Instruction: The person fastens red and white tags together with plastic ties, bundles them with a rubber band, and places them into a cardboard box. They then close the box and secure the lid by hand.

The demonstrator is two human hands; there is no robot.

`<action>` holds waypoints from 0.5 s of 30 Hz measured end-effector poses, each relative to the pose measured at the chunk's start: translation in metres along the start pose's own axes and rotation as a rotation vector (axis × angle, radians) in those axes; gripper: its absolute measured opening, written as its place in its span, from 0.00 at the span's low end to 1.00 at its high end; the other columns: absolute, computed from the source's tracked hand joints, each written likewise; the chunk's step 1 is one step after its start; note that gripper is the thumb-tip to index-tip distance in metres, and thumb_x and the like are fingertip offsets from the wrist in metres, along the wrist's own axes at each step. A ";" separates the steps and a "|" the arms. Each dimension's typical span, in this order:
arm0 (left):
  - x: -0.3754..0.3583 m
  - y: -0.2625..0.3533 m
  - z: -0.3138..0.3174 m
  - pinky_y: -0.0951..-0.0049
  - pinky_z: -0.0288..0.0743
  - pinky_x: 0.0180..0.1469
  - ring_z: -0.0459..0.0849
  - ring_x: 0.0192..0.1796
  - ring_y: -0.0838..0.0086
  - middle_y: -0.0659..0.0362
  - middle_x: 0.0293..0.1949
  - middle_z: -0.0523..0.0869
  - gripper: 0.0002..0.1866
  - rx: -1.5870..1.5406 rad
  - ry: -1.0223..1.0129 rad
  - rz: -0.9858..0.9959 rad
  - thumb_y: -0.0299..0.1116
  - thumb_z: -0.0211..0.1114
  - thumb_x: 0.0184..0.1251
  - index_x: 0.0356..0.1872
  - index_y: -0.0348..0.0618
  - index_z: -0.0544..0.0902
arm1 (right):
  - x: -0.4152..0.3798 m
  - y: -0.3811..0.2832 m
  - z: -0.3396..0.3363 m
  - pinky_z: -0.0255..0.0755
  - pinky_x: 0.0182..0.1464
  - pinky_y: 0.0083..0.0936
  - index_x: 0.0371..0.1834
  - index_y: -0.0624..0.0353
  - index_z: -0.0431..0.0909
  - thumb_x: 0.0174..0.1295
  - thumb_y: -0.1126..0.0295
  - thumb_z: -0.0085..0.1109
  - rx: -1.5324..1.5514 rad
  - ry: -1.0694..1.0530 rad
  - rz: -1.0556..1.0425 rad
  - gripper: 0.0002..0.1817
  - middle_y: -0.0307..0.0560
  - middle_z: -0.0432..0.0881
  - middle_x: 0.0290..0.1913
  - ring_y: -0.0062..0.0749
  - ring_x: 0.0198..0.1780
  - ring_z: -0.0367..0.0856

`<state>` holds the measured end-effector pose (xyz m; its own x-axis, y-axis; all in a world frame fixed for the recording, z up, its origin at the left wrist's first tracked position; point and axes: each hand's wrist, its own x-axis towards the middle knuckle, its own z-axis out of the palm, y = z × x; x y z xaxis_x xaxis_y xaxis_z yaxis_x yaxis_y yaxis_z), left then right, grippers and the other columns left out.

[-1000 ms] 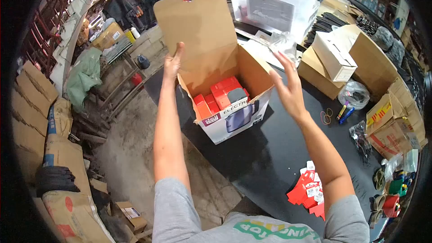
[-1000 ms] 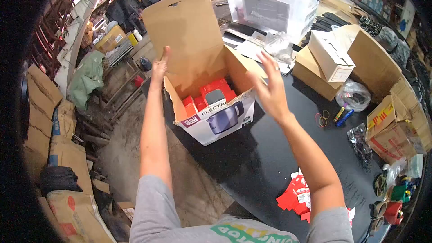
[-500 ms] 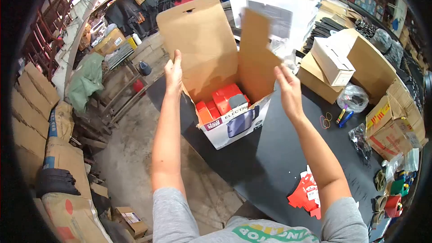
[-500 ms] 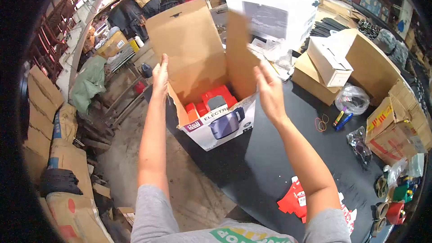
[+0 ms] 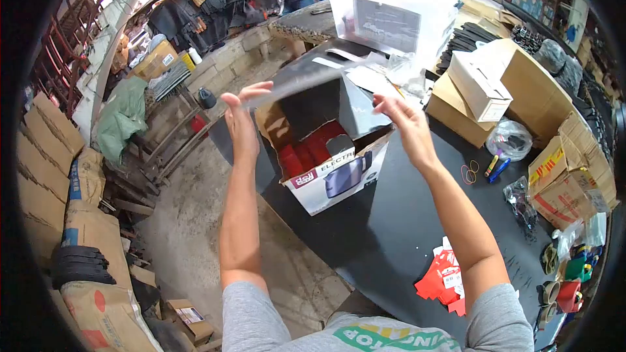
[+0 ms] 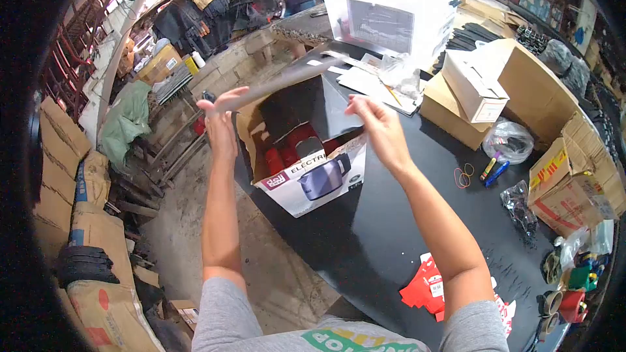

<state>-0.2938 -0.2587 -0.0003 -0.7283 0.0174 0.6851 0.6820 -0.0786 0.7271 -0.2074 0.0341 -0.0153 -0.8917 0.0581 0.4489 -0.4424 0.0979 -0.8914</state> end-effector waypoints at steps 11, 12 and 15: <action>-0.041 0.021 0.013 0.71 0.67 0.58 0.77 0.53 0.71 0.51 0.53 0.80 0.34 0.198 0.131 -0.033 0.58 0.43 0.74 0.36 0.35 0.84 | 0.009 -0.036 -0.024 0.69 0.37 0.21 0.44 0.59 0.73 0.67 0.65 0.49 0.668 -0.150 0.354 0.10 0.53 0.85 0.38 0.24 0.33 0.79; -0.043 0.022 0.014 0.72 0.67 0.57 0.77 0.53 0.72 0.51 0.53 0.81 0.33 0.209 0.133 -0.039 0.58 0.43 0.75 0.37 0.35 0.84 | 0.012 -0.043 -0.023 0.69 0.31 0.18 0.39 0.63 0.76 0.68 0.66 0.53 0.616 -0.104 0.479 0.10 0.54 0.85 0.36 0.21 0.28 0.77; -0.051 0.037 0.018 0.73 0.67 0.57 0.76 0.54 0.74 0.52 0.52 0.80 0.27 0.194 0.126 -0.062 0.52 0.48 0.75 0.39 0.35 0.83 | 0.009 -0.044 -0.021 0.65 0.23 0.14 0.34 0.63 0.78 0.65 0.65 0.59 0.328 -0.212 0.500 0.10 0.50 0.84 0.33 0.17 0.23 0.74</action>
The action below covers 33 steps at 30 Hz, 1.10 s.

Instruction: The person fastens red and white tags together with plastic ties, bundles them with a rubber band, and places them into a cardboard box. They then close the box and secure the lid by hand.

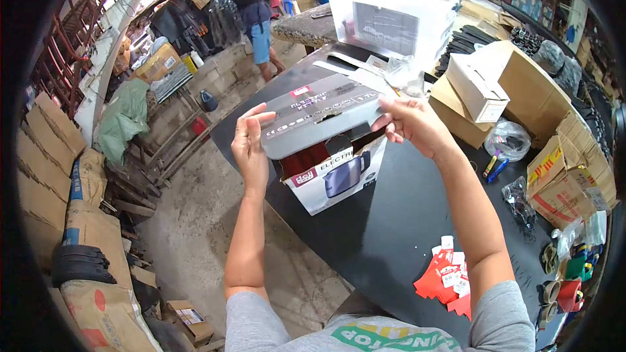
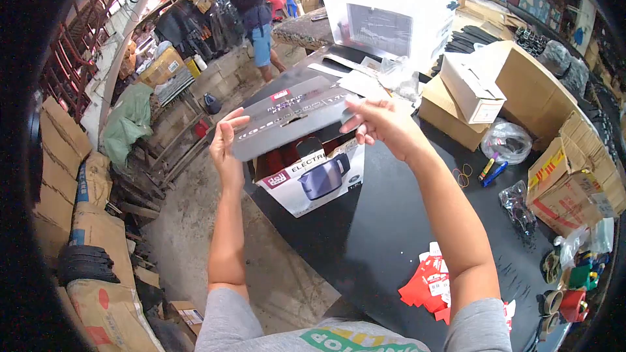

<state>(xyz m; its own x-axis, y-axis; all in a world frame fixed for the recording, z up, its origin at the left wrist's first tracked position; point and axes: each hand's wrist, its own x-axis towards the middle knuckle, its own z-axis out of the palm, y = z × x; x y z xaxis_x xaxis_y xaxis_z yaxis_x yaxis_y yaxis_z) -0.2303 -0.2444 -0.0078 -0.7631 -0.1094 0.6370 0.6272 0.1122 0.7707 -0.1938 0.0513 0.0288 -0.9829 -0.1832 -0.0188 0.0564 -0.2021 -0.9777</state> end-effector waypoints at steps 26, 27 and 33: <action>-0.088 0.045 0.083 0.20 0.29 0.61 0.29 0.74 0.35 0.50 0.76 0.47 0.14 0.889 0.119 0.062 0.44 0.65 0.62 0.36 0.44 0.89 | 0.023 0.045 -0.010 0.57 0.65 0.40 0.37 0.53 0.88 0.47 0.65 0.74 -0.541 0.139 -0.485 0.13 0.52 0.72 0.60 0.39 0.65 0.64; -0.090 0.043 0.083 0.21 0.28 0.62 0.31 0.75 0.37 0.50 0.76 0.49 0.11 0.856 0.157 0.109 0.42 0.66 0.61 0.34 0.47 0.89 | 0.024 0.044 -0.008 0.57 0.65 0.40 0.37 0.53 0.88 0.48 0.65 0.74 -0.517 0.144 -0.490 0.13 0.52 0.72 0.60 0.39 0.65 0.64; -0.096 0.041 0.077 0.23 0.28 0.63 0.33 0.76 0.39 0.50 0.76 0.50 0.05 0.743 0.173 0.154 0.40 0.71 0.56 0.32 0.55 0.89 | 0.021 0.041 -0.010 0.58 0.65 0.38 0.35 0.55 0.87 0.49 0.66 0.73 -0.548 0.136 -0.509 0.11 0.53 0.70 0.62 0.39 0.65 0.65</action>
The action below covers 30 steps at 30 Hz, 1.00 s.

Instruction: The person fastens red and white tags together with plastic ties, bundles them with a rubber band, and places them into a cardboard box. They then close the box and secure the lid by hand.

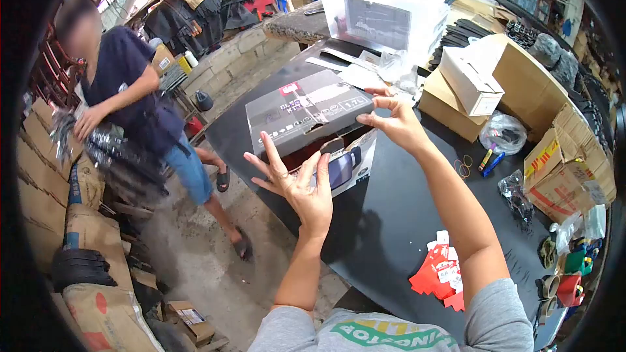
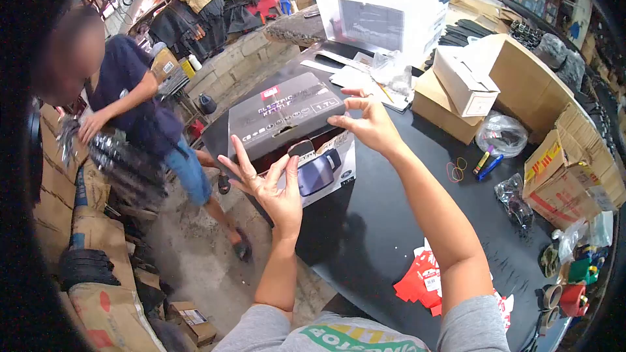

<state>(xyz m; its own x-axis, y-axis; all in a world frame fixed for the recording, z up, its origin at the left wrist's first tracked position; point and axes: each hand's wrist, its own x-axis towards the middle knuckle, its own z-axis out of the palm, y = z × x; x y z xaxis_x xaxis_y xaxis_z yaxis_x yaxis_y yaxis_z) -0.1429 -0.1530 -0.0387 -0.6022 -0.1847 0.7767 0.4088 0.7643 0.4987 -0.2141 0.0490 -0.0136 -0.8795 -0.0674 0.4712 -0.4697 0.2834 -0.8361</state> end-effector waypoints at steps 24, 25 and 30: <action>0.002 -0.003 -0.007 0.26 0.30 0.66 0.48 0.75 0.48 0.69 0.61 0.75 0.07 0.070 0.012 0.078 0.38 0.72 0.55 0.23 0.55 0.82 | -0.012 -0.030 0.013 0.57 0.69 0.40 0.58 0.50 0.77 0.54 0.71 0.65 -0.281 -0.286 -0.388 0.25 0.46 0.74 0.62 0.46 0.67 0.65; 0.000 -0.004 -0.007 0.26 0.29 0.66 0.48 0.75 0.48 0.70 0.62 0.74 0.06 0.064 0.000 0.092 0.38 0.72 0.55 0.24 0.55 0.82 | -0.013 -0.031 0.012 0.59 0.68 0.39 0.56 0.50 0.78 0.54 0.71 0.66 -0.264 -0.293 -0.364 0.23 0.47 0.74 0.62 0.45 0.67 0.65; -0.004 -0.007 -0.004 0.27 0.30 0.66 0.48 0.75 0.49 0.70 0.62 0.75 0.06 0.062 -0.012 0.097 0.37 0.72 0.55 0.24 0.55 0.82 | -0.007 -0.032 0.011 0.61 0.67 0.38 0.53 0.52 0.80 0.50 0.72 0.68 -0.230 -0.284 -0.313 0.23 0.48 0.75 0.61 0.44 0.66 0.66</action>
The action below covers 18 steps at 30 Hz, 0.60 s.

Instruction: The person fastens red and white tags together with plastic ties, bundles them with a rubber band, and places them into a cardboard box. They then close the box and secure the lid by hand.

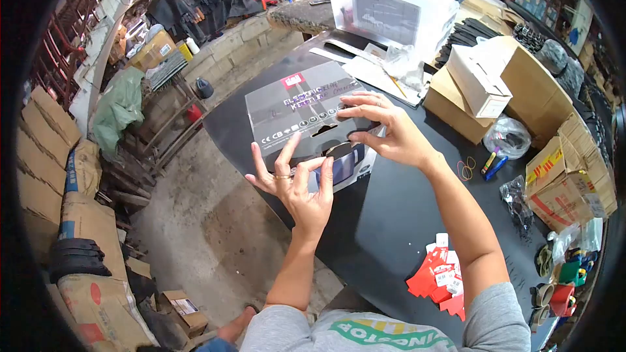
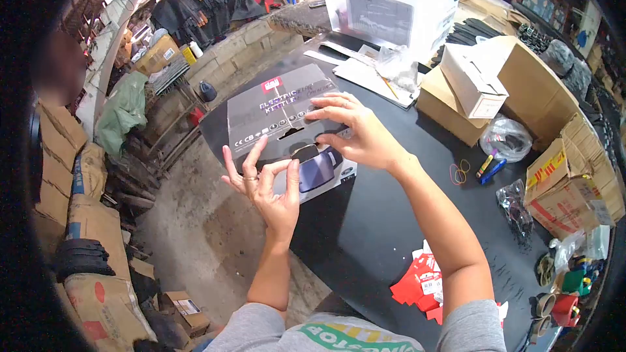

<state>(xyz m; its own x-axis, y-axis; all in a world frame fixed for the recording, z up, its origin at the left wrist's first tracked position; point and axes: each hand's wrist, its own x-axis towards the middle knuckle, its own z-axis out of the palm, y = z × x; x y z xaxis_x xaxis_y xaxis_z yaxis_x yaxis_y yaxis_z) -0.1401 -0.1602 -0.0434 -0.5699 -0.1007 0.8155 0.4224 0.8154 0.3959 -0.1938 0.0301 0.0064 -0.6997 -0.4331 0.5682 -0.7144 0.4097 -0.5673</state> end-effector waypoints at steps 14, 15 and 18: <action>-0.002 -0.009 0.000 0.38 0.24 0.70 0.48 0.75 0.50 0.68 0.61 0.76 0.07 -0.122 -0.011 0.014 0.39 0.73 0.54 0.22 0.56 0.82 | 0.011 0.012 -0.006 0.63 0.66 0.36 0.49 0.46 0.85 0.48 0.77 0.68 -0.031 -0.071 0.065 0.22 0.44 0.78 0.60 0.43 0.65 0.69; -0.002 -0.009 0.000 0.38 0.24 0.70 0.48 0.75 0.50 0.68 0.61 0.76 0.07 -0.121 -0.011 0.013 0.39 0.73 0.54 0.22 0.56 0.82 | 0.009 0.012 -0.007 0.61 0.67 0.36 0.49 0.47 0.85 0.48 0.77 0.67 -0.020 -0.084 0.082 0.22 0.43 0.78 0.61 0.42 0.67 0.67; 0.000 -0.006 0.000 0.37 0.25 0.70 0.48 0.75 0.49 0.65 0.62 0.74 0.07 -0.116 -0.005 0.003 0.38 0.73 0.54 0.22 0.56 0.82 | 0.008 0.013 -0.006 0.61 0.67 0.37 0.49 0.47 0.85 0.51 0.78 0.66 -0.024 -0.090 0.103 0.20 0.41 0.79 0.59 0.42 0.67 0.67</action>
<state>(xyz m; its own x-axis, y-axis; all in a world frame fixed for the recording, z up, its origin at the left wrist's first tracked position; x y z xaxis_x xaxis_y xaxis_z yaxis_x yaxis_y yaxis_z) -0.1426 -0.1654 -0.0455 -0.5719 -0.0953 0.8147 0.5025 0.7443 0.4398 -0.2085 0.0364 0.0074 -0.7659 -0.4580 0.4513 -0.6399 0.4746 -0.6043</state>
